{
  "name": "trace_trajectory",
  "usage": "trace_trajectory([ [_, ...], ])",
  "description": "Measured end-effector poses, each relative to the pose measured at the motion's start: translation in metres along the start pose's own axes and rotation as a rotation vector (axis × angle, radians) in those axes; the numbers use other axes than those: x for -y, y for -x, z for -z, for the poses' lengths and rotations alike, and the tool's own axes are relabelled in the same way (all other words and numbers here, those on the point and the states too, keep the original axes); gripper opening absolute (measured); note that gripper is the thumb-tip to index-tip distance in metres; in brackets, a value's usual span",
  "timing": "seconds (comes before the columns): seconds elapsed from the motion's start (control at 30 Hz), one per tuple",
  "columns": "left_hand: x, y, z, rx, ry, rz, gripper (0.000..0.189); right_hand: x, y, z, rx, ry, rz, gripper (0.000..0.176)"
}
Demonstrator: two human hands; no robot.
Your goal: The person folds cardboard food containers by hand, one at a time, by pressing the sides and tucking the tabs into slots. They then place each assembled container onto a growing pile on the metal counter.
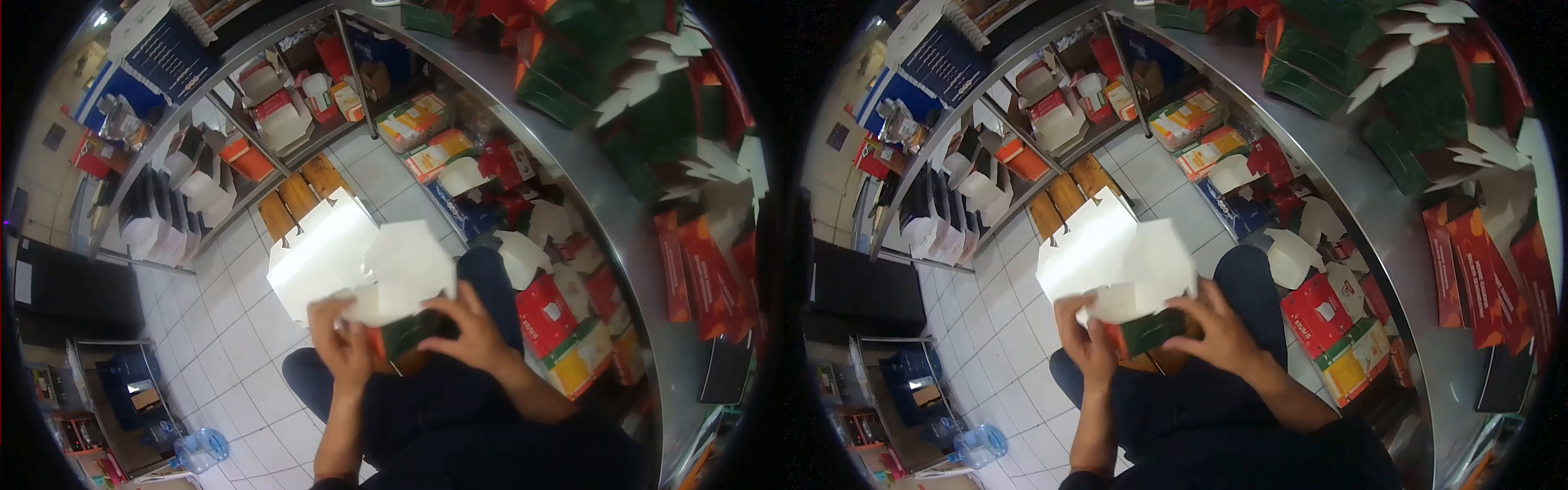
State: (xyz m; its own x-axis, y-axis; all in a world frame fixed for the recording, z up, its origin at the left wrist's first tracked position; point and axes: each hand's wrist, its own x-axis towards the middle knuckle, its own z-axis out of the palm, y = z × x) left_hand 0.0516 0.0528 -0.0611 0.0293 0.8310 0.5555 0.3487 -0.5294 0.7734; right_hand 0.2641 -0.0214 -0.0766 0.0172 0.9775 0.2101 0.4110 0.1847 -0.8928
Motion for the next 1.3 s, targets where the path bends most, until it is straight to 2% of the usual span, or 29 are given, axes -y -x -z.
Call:
trace_trajectory([
  [0.03,0.027,0.001,-0.008,-0.014,-0.01,0.017,0.025,-0.017,0.002,0.003,-0.007,-0.018,-0.093,0.065],
  [0.07,0.06,0.002,-0.014,-0.029,-0.021,0.031,0.034,-0.029,0.001,0.008,-0.133,-0.053,-0.083,0.065],
  [0.13,0.114,-0.002,-0.026,0.156,-0.177,0.108,0.046,-0.062,0.002,0.025,-0.384,-0.018,-0.172,0.064],
  [0.2,0.16,0.006,-0.027,0.406,-0.509,-0.002,0.063,-0.095,0.003,0.05,-0.666,0.132,-0.178,0.07],
  [0.23,0.175,0.014,-0.025,0.541,-0.706,0.02,0.079,-0.125,0.005,0.064,-0.776,0.042,-0.187,0.074],
  [0.27,0.19,0.017,-0.021,0.537,-0.705,0.023,0.079,-0.145,0.01,0.08,-0.821,0.091,-0.222,0.083],
  [0.3,0.205,0.019,-0.016,0.658,-0.643,0.065,0.081,-0.182,0.021,0.094,-0.839,0.043,-0.248,0.092],
  [0.33,0.209,0.014,-0.013,0.777,-0.578,0.106,0.082,-0.18,0.024,0.1,-0.839,0.048,-0.244,0.092],
  [0.37,0.212,0.012,-0.01,0.757,-0.55,0.087,0.072,-0.177,0.029,0.105,-0.807,0.143,-0.343,0.093],
  [0.4,0.215,0.01,-0.007,0.759,-0.548,0.093,0.072,-0.174,0.037,0.109,-0.771,0.237,-0.445,0.094],
  [0.43,0.218,0.007,-0.004,0.772,-0.476,0.072,0.064,-0.177,0.039,0.107,-0.745,0.384,-0.37,0.09],
  [0.47,0.22,0.003,-0.001,0.782,-0.407,0.051,0.055,-0.177,0.046,0.103,-0.74,0.384,-0.369,0.09],
  [0.5,0.223,0.002,0.001,0.697,-0.343,-0.093,0.037,-0.177,0.053,0.094,-0.718,0.165,-0.427,0.086],
  [0.53,0.219,-0.001,0.004,0.695,-0.345,-0.091,0.037,-0.165,0.05,0.084,-0.691,-0.053,-0.482,0.082],
  [0.6,0.193,-0.015,0.011,0.632,-0.346,0.316,0.024,-0.146,0.04,0.064,-0.62,-0.07,-0.437,0.077],
  [0.63,0.172,-0.017,0.011,0.452,-0.362,0.153,0.013,-0.134,0.035,0.052,-0.553,-0.086,-0.396,0.072],
  [0.67,0.149,-0.021,0.014,0.458,-0.36,0.145,0.013,-0.114,0.026,0.04,-0.498,-0.055,-0.339,0.066],
  [0.7,0.125,-0.023,0.018,0.408,-0.337,0.158,0.012,-0.084,0.013,0.034,-0.396,-0.022,-0.299,0.067],
  [0.73,0.1,-0.024,0.022,0.361,-0.312,0.172,0.011,-0.073,0.007,0.026,-0.313,-0.021,-0.157,0.069],
  [0.8,0.044,-0.02,0.031,0.405,-0.251,0.112,0.012,-0.045,-0.007,0.013,-0.157,0.092,0.033,0.078],
  [0.83,0.016,-0.014,0.037,0.45,-0.211,0.119,0.011,-0.025,-0.013,0.01,-0.084,0.118,0.067,0.084],
  [0.87,-0.01,-0.006,0.042,0.491,-0.172,0.126,0.011,-0.014,-0.018,0.007,-0.098,0.145,0.191,0.076],
  [0.93,-0.044,0.008,0.052,0.615,-0.12,0.082,0.014,-0.008,-0.028,0.0,-0.181,-0.044,0.362,0.059],
  [1.07,-0.073,0.028,0.06,0.677,-0.056,0.098,0.015,0.002,-0.031,0.004,-0.2,-0.267,0.471,0.045],
  [1.13,-0.066,0.04,0.067,0.759,0.208,0.331,0.022,0.022,-0.029,0.009,-0.19,-0.203,0.571,0.039],
  [1.17,-0.053,0.052,0.067,0.747,0.475,0.538,0.027,0.025,-0.024,0.011,-0.176,-0.267,0.541,0.036],
  [1.2,-0.045,0.062,0.068,0.74,0.471,0.527,0.027,0.031,-0.02,0.014,-0.175,-0.269,0.555,0.036],
  [1.27,-0.044,0.065,0.059,0.476,1.151,1.303,0.032,0.05,-0.019,0.025,0.009,-0.485,0.556,0.037],
  [1.3,-0.032,0.076,0.054,0.5,1.23,1.305,0.034,0.063,-0.021,0.029,0.069,-0.492,0.57,0.037],
])
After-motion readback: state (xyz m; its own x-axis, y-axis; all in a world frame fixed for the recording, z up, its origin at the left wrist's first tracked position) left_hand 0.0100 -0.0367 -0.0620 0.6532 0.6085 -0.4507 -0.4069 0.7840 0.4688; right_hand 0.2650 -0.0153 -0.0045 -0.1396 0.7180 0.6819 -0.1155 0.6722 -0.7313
